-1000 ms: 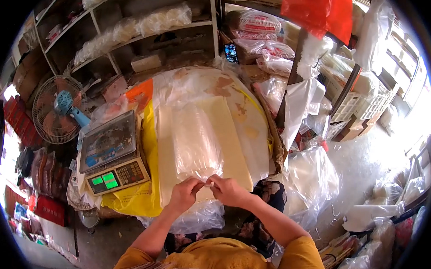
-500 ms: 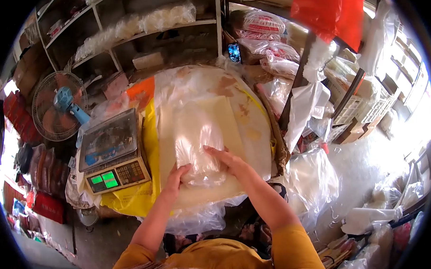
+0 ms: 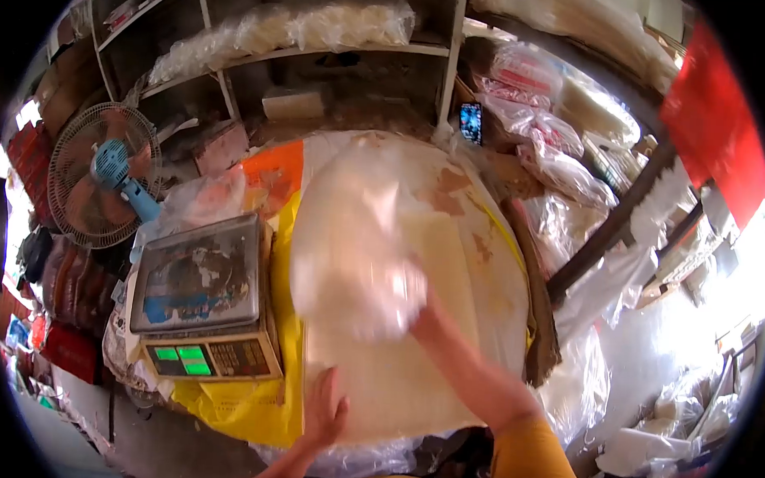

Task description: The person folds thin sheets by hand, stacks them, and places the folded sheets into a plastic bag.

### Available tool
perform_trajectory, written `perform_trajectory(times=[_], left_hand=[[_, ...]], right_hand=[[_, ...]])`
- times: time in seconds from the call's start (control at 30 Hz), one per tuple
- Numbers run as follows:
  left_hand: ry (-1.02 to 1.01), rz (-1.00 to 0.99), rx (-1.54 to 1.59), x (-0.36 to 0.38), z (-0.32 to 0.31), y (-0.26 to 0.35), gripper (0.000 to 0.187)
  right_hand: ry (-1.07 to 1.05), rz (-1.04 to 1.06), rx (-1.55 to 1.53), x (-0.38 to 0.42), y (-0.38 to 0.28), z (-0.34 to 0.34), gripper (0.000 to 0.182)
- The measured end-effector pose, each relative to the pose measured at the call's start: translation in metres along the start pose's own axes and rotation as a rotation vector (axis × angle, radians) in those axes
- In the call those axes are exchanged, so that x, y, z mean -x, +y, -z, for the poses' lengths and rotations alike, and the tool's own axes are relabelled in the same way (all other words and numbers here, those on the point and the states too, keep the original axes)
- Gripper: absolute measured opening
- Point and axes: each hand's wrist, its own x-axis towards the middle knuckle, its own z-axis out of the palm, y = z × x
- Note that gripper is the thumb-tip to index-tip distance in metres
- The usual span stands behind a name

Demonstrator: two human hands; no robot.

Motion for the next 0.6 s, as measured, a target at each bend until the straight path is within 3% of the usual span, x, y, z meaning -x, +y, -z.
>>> perform_trajectory(times=[0.07,0.1,0.13,0.2,0.23,0.27,0.33,0.5,0.6], left_hand=[[-0.086,0.016,-0.014,-0.007,0.006,0.01,0.057],[-0.116,0.002,-0.017,-0.009,0.006,0.009,0.056],[-0.127,0.002,-0.015,-0.01,0.007,0.011,0.056],[-0.13,0.013,-0.025,-0.012,0.01,0.014,0.056],[-0.136,0.018,-0.055,-0.012,0.01,0.013,0.054],[-0.133,0.01,-0.054,-0.011,0.009,0.013,0.054],[-0.118,-0.012,-0.047,-0.011,0.008,0.013,0.053],[-0.084,-0.072,-0.073,-0.007,0.0,0.007,0.051],[-0.051,-0.112,-0.116,-0.006,0.002,0.011,0.049]], right_hand=[[-0.099,0.26,0.019,-0.108,-0.04,-0.057,0.053],[-0.04,0.318,0.069,-0.154,-0.062,-0.081,0.058],[0.235,0.089,0.089,-0.184,-0.087,-0.1,0.066],[0.403,0.098,0.292,-0.213,-0.097,-0.126,0.062],[0.234,0.09,0.416,-0.218,-0.09,-0.117,0.067],[-0.09,0.03,0.508,-0.208,-0.081,-0.105,0.081],[-0.231,-0.072,0.578,-0.14,-0.056,-0.099,0.04],[0.028,-0.211,0.986,0.003,-0.025,-0.038,0.028],[0.143,-0.278,0.984,0.068,-0.029,-0.017,0.03]])
